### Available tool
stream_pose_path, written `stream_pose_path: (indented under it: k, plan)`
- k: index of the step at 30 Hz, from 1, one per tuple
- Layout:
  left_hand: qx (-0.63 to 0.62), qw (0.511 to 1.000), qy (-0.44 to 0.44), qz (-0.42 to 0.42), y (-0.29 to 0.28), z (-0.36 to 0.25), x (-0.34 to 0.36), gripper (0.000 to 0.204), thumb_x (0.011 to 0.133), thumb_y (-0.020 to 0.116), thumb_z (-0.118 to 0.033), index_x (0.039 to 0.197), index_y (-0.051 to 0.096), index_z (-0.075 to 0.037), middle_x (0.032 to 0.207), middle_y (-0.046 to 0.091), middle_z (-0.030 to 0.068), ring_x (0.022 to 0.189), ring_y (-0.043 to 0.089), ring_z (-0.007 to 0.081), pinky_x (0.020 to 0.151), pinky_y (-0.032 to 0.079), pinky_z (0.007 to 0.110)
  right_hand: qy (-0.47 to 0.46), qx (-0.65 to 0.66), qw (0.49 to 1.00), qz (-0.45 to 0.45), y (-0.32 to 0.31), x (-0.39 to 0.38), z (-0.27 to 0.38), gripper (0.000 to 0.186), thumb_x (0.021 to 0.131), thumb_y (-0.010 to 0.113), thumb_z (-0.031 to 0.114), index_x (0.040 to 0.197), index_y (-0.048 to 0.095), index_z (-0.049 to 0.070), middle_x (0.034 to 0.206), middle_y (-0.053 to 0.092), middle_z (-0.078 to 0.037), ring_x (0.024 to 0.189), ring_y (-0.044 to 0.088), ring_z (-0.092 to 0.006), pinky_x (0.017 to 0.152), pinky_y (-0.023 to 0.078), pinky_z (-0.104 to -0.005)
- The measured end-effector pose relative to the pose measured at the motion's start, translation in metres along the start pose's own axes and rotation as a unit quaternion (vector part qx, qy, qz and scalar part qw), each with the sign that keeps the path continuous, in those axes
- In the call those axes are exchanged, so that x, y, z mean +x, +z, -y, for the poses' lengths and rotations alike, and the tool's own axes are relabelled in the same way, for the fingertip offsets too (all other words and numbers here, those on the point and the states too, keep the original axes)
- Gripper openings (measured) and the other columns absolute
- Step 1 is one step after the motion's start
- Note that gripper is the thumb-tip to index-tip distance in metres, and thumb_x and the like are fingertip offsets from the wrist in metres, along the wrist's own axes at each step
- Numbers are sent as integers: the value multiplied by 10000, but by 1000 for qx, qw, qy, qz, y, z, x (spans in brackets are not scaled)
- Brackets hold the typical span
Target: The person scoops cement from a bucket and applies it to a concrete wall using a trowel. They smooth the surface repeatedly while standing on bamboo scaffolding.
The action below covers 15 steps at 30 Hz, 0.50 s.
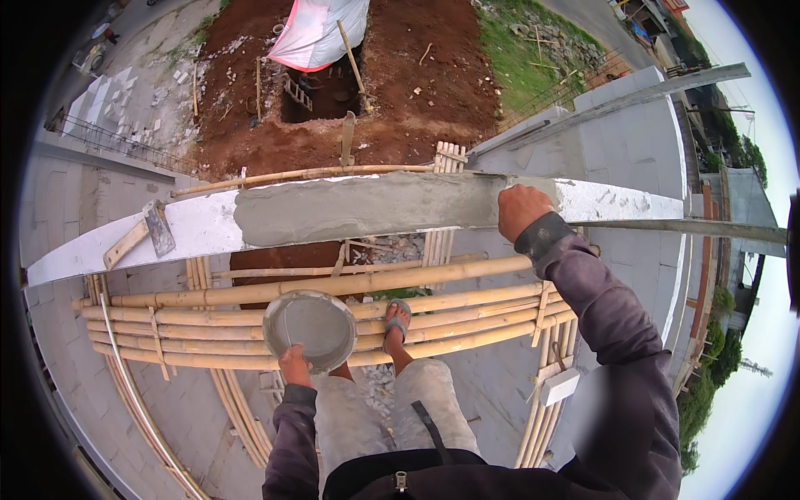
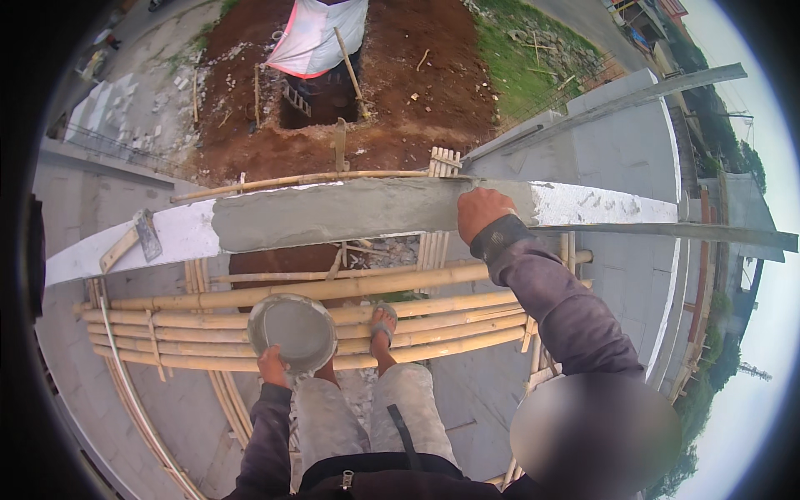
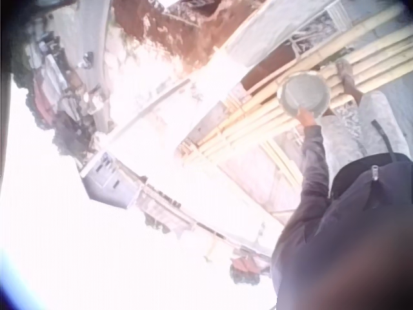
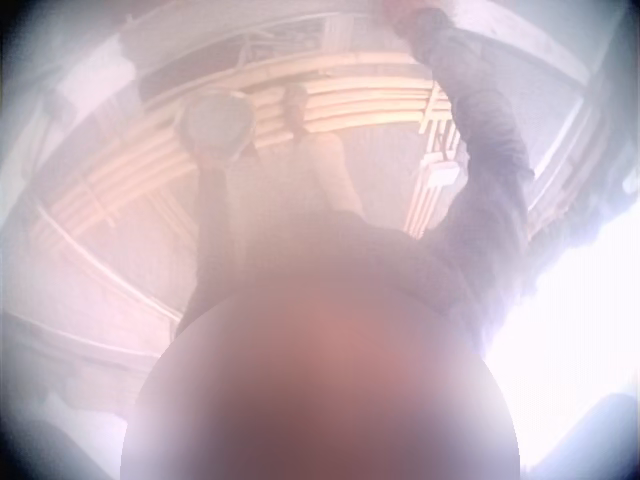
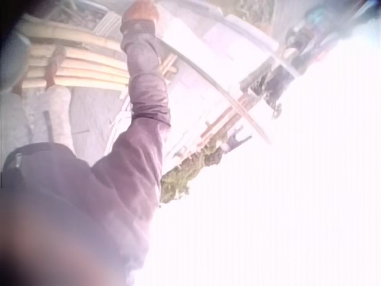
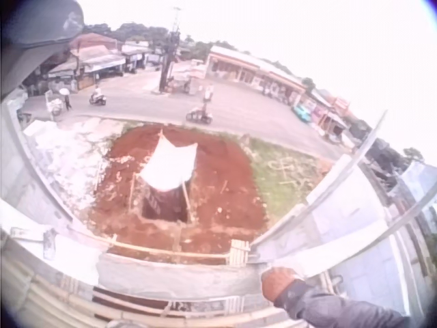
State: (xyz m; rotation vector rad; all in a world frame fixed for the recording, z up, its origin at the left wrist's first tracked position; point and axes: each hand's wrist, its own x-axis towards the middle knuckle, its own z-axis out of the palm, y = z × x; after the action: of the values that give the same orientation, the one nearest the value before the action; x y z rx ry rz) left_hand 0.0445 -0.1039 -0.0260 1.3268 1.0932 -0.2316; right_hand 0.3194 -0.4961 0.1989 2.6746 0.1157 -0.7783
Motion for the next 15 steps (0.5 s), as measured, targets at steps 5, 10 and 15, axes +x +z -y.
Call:
stream_pose_path:
  k: [5,10,15]
  plan:
    - [-6,1000,-23,-8,-1,7,-2,175,809,592,-197,708,560,-59,589,440,-5,472,408,103,445,358,274,-19,63,998,-15,-44,-13,24,169,756,567,98,826,688,3,840,663,-223,826,664,-367,720,538,-425]
    - [-16,999,-22,-18,-8,5,0,180,796,618,-217,744,575,-50,612,457,-1,506,439,111,465,373,271,-166,129,974,-81,-54,-14,117,184,763,562,114,837,691,6,835,668,-211,821,668,-359,711,540,-423]
    - [27,999,-5,-30,-30,10,2,221,823,565,-197,789,621,13,608,519,49,476,481,148,464,394,307,-85,20,996,20,-80,26,135,190,774,560,131,843,698,20,829,682,-179,807,681,-325,717,547,-408]
